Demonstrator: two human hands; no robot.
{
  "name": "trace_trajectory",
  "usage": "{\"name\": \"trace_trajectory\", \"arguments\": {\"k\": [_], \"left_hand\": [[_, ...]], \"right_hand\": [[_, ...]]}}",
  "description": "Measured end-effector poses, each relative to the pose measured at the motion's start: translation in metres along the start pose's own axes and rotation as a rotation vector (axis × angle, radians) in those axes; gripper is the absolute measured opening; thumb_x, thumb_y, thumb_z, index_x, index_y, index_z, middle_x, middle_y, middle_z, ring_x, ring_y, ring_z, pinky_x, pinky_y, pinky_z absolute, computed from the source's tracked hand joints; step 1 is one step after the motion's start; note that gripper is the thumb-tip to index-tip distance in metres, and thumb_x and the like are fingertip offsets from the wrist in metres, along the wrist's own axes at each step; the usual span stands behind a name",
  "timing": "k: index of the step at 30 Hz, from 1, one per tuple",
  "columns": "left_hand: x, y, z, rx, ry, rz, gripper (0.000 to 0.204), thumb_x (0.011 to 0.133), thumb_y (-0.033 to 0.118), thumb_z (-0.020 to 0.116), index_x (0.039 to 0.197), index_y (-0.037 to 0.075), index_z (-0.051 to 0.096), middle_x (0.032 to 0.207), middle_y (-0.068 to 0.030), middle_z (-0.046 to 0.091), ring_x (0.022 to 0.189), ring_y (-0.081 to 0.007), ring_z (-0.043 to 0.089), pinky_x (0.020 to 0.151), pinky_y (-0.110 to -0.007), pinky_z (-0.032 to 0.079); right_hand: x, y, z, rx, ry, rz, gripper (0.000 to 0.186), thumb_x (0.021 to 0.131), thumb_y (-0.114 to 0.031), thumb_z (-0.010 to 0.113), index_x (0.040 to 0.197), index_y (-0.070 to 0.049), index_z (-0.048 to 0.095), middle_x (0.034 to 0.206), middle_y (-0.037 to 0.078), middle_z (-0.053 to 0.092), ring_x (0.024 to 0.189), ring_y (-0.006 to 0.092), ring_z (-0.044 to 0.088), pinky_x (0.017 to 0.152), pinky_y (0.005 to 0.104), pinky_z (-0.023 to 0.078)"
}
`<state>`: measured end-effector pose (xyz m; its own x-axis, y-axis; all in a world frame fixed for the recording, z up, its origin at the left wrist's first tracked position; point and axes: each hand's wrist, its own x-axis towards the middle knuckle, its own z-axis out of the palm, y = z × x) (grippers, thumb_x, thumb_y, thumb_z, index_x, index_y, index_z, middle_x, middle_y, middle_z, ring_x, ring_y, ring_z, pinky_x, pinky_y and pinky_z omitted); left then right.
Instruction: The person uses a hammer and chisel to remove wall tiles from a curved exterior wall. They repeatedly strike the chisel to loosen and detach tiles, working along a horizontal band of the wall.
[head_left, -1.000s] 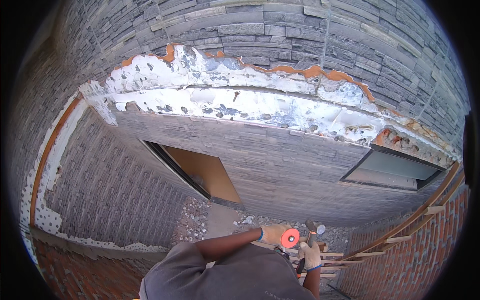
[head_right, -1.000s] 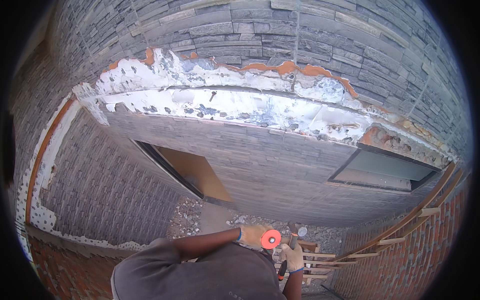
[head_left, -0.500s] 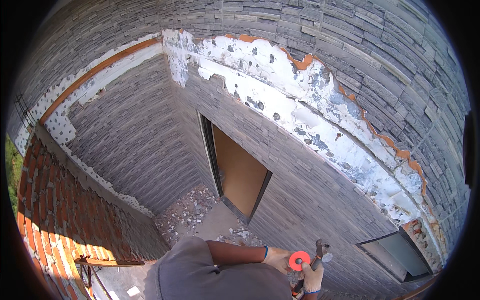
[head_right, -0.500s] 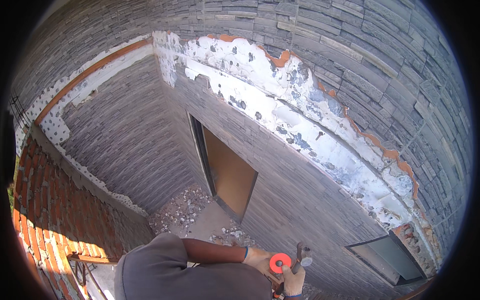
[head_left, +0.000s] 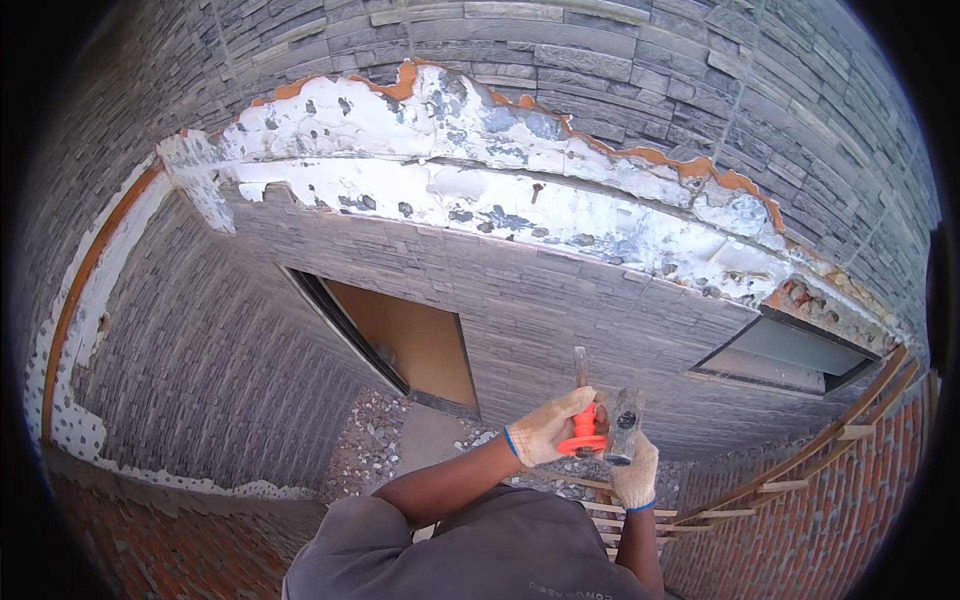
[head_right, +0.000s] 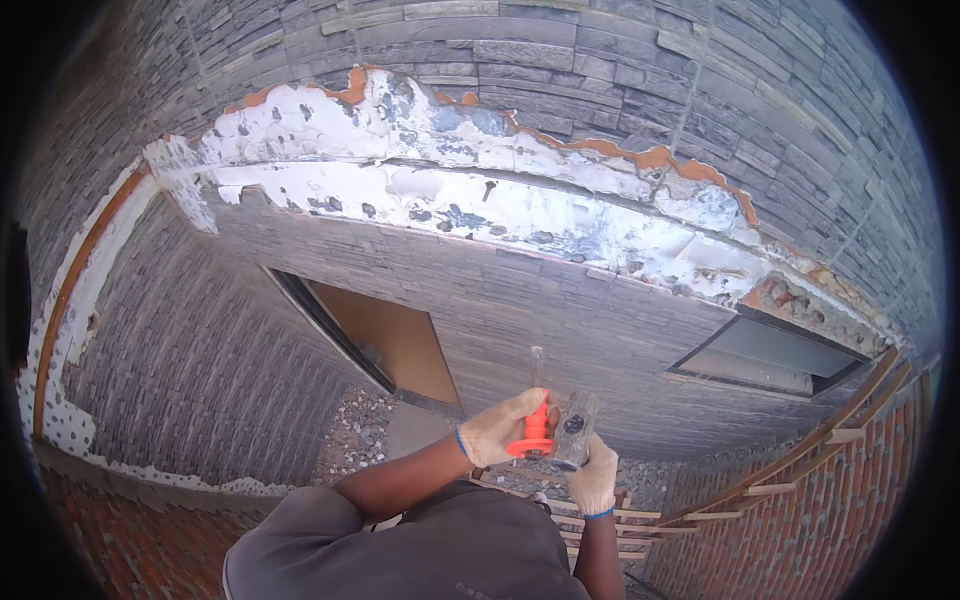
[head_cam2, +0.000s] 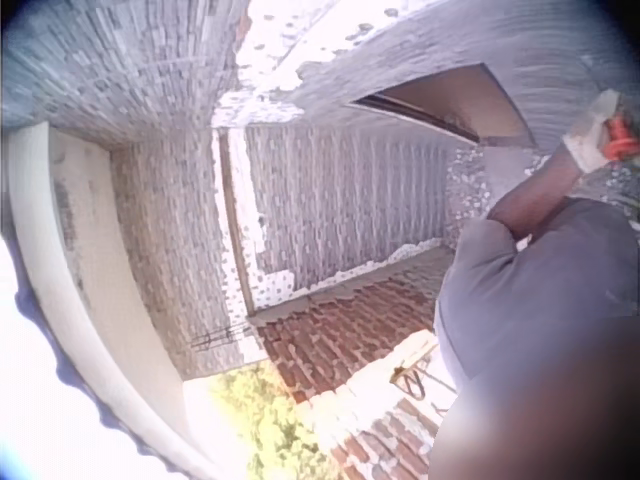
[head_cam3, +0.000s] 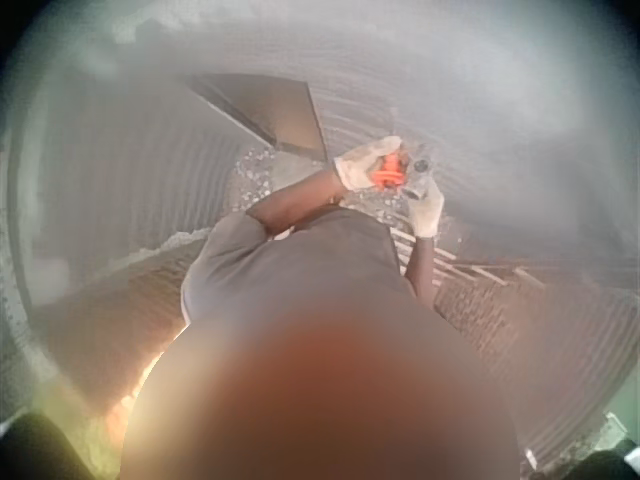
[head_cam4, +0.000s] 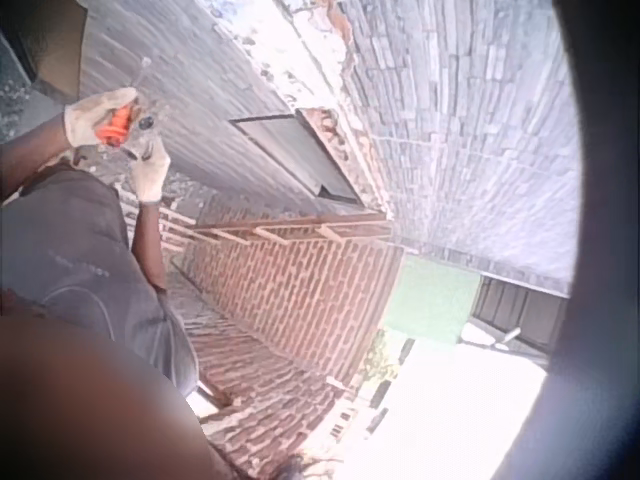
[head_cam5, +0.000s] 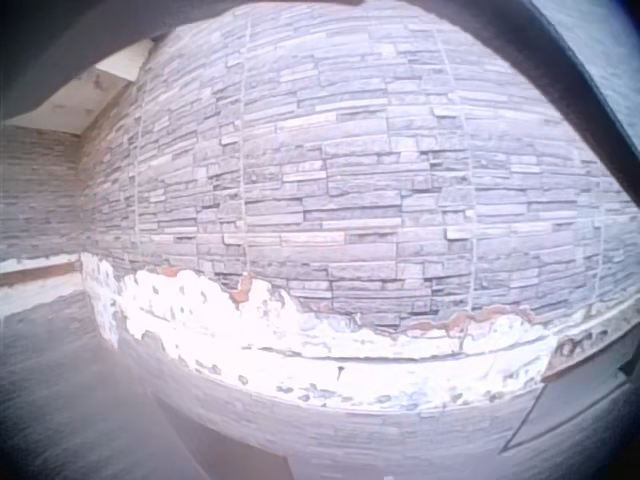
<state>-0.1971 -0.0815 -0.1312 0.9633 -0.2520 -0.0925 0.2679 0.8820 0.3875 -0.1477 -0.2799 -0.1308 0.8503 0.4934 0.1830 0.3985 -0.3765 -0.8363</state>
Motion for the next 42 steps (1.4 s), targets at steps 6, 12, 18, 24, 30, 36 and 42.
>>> {"name": "trace_trajectory", "arguments": {"k": [6,12,18,24,30,36,42], "left_hand": [[0.034,0.075,0.031,0.274,-0.12,0.24,0.031,0.102,0.04,0.062,0.114,0.013,0.052,0.091,-0.0047,0.058,0.084,-0.0229,0.066,0.08,-0.045,0.056],[0.087,0.178,0.08,0.544,-0.159,0.353,0.03,0.103,0.038,0.061,0.11,0.01,0.053,0.085,-0.0059,0.058,0.076,-0.0238,0.067,0.077,-0.042,0.058],[0.103,0.193,0.073,0.623,-0.162,0.333,0.031,0.102,0.039,0.06,0.101,0.008,0.053,0.085,-0.0068,0.057,0.076,-0.0233,0.067,0.075,-0.042,0.057],[0.12,0.176,0.09,0.564,-0.239,0.249,0.031,0.101,0.04,0.062,0.1,0.01,0.053,0.085,-0.0058,0.054,0.079,-0.0245,0.065,0.083,-0.045,0.058],[0.166,0.143,0.115,0.386,-0.215,0.195,0.024,0.1,0.031,0.064,0.092,0.012,0.052,0.08,-0.0031,0.054,0.075,-0.0199,0.06,0.071,-0.043,0.054],[0.204,0.134,0.12,0.413,-0.155,0.388,0.027,0.099,0.029,0.065,0.084,0.015,0.048,0.067,0.0001,0.047,0.062,-0.016,0.047,0.068,-0.039,0.046],[0.211,0.128,0.134,0.231,-0.069,0.319,0.03,0.099,0.034,0.067,0.086,0.015,0.049,0.066,-0.0001,0.041,0.059,-0.0153,0.038,0.066,-0.036,0.039]], "right_hand": [[-0.033,0.021,-0.003,-0.02,0.113,0.083,0.025,0.084,-0.021,0.076,0.096,-0.001,0.067,0.078,0.02,0.068,0.067,0.0299,0.066,0.066,0.0389,0.051],[-0.047,0.011,-0.016,-0.326,-0.169,0.23,0.029,0.086,-0.028,0.075,0.091,-0.002,0.064,0.078,0.023,0.067,0.079,0.0439,0.068,0.067,0.0455,0.052],[-0.065,0.011,0.007,-0.276,-0.128,0.387,0.03,0.087,-0.029,0.075,0.091,-0.001,0.065,0.082,0.021,0.068,0.076,0.0347,0.07,0.069,0.0431,0.052],[-0.081,0.038,0.029,0.159,0.147,0.462,0.03,0.092,-0.027,0.072,0.095,0.002,0.064,0.073,0.011,0.064,0.067,0.0171,0.058,0.064,0.0372,0.049],[-0.089,0.062,0.027,0.254,0.281,0.453,0.026,0.101,-0.026,0.056,0.094,-0.001,0.057,0.074,0.006,0.058,0.067,0.0149,0.056,0.063,0.0349,0.047],[-0.111,0.088,0.033,0.599,0.528,0.496,0.025,0.108,-0.028,0.046,0.104,-0.004,0.052,0.071,0.002,0.054,0.058,0.0093,0.051,0.053,0.027,0.041],[-0.11,0.095,0.013,0.831,0.88,0.41,0.035,0.11,-0.04,0.046,0.114,-0.006,0.052,0.072,0.0,0.051,0.055,0.0086,0.045,0.051,0.0258,0.038]]}}
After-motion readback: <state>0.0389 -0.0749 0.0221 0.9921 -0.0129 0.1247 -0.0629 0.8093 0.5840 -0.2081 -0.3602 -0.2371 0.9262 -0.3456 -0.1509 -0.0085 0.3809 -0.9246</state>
